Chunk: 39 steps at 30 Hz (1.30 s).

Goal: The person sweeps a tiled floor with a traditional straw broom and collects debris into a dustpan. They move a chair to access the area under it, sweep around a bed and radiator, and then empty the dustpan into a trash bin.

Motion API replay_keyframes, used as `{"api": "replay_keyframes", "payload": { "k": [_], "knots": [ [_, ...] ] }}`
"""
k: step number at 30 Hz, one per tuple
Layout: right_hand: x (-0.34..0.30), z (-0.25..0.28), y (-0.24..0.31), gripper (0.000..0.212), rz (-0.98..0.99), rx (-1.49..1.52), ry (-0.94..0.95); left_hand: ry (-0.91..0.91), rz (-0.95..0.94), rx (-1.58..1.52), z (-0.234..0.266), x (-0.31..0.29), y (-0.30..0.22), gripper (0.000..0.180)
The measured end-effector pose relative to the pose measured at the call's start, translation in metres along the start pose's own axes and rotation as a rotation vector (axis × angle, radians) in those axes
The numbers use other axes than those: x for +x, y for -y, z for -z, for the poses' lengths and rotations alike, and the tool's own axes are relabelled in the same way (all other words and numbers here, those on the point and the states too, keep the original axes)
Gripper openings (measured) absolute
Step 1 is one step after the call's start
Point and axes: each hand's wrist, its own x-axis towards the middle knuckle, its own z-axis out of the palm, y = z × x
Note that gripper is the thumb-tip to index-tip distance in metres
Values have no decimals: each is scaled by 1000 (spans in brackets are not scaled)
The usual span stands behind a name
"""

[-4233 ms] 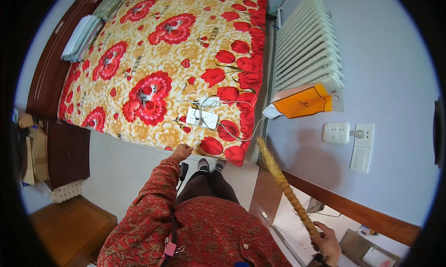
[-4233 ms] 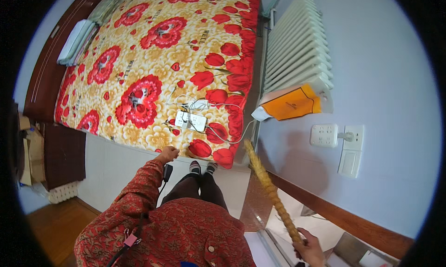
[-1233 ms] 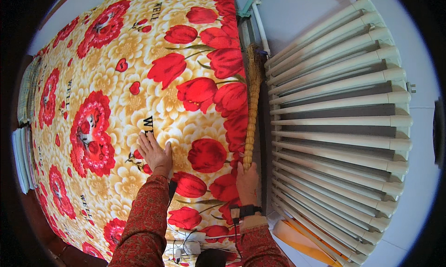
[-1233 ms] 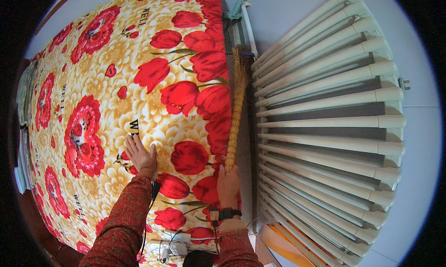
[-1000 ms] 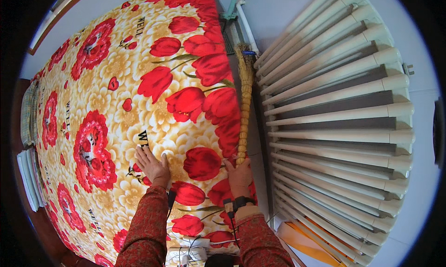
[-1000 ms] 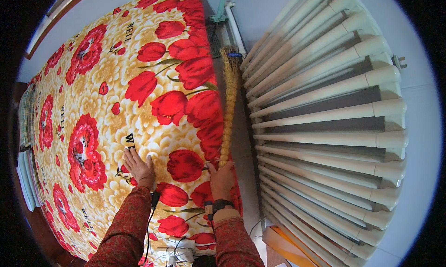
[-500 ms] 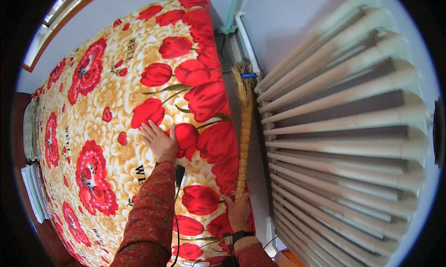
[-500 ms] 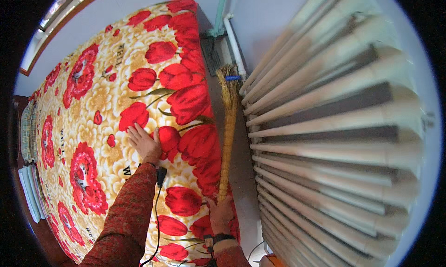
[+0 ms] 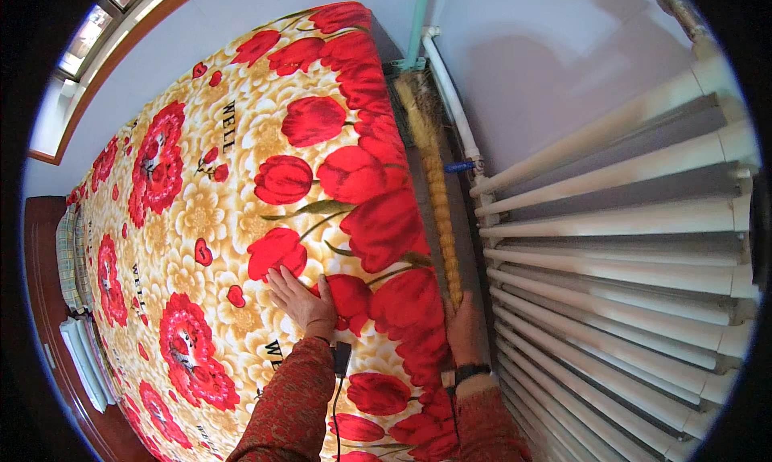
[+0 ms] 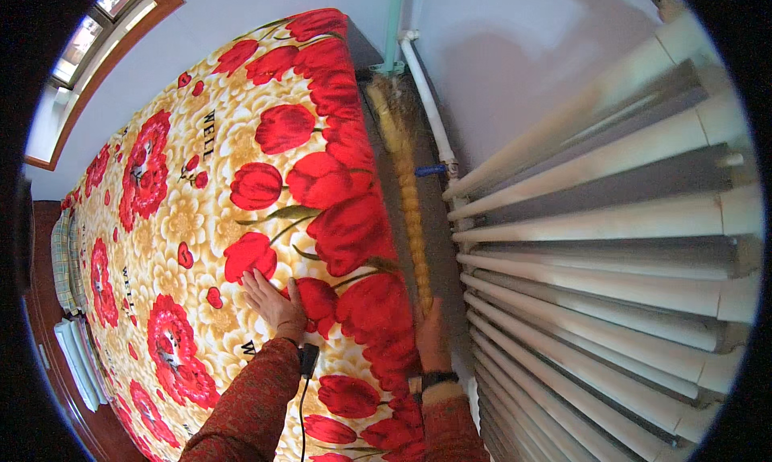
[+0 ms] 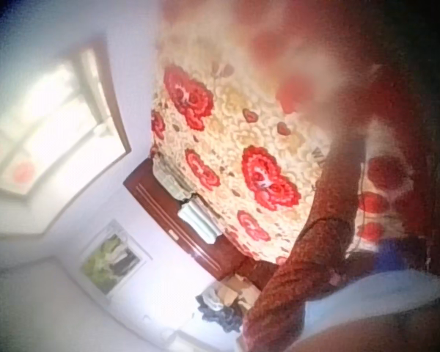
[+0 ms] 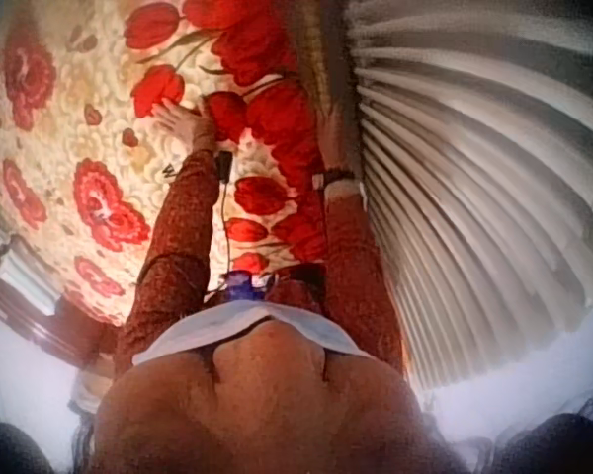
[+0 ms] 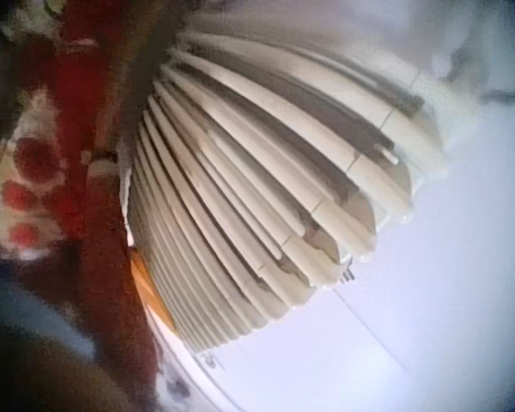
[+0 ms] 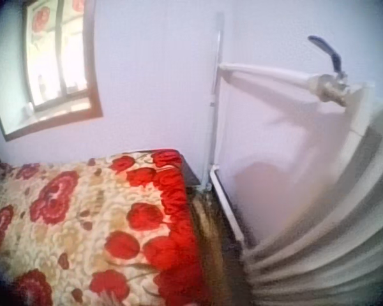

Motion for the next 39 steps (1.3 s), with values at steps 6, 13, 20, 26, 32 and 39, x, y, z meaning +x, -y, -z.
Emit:
{"api": "replay_keyframes", "payload": {
  "k": [6, 13, 20, 26, 32, 39],
  "knots": [
    [127, -54, -1, 28, 127, 244, 15, -15, -19, -22, -3, 2, 2, 85],
    [221, -60, -5, 34, 257, 150, -73, 36, 12, -32, 2, 4, -1, 84],
    [288, -95, 29, 31, -115, 77, 203, 28, -9, -17, -1, 4, -2, 85],
    [276, -88, -36, 45, 94, -413, 105, 11, 2, -21, -4, 1, -1, 83],
    [186, -52, -62, 42, 63, -204, 11, 1, -4, -34, -3, 2, -1, 83],
    [176, -69, -31, 39, -50, 135, 65, -24, -25, -39, -5, 3, 2, 83]
  ]
}}
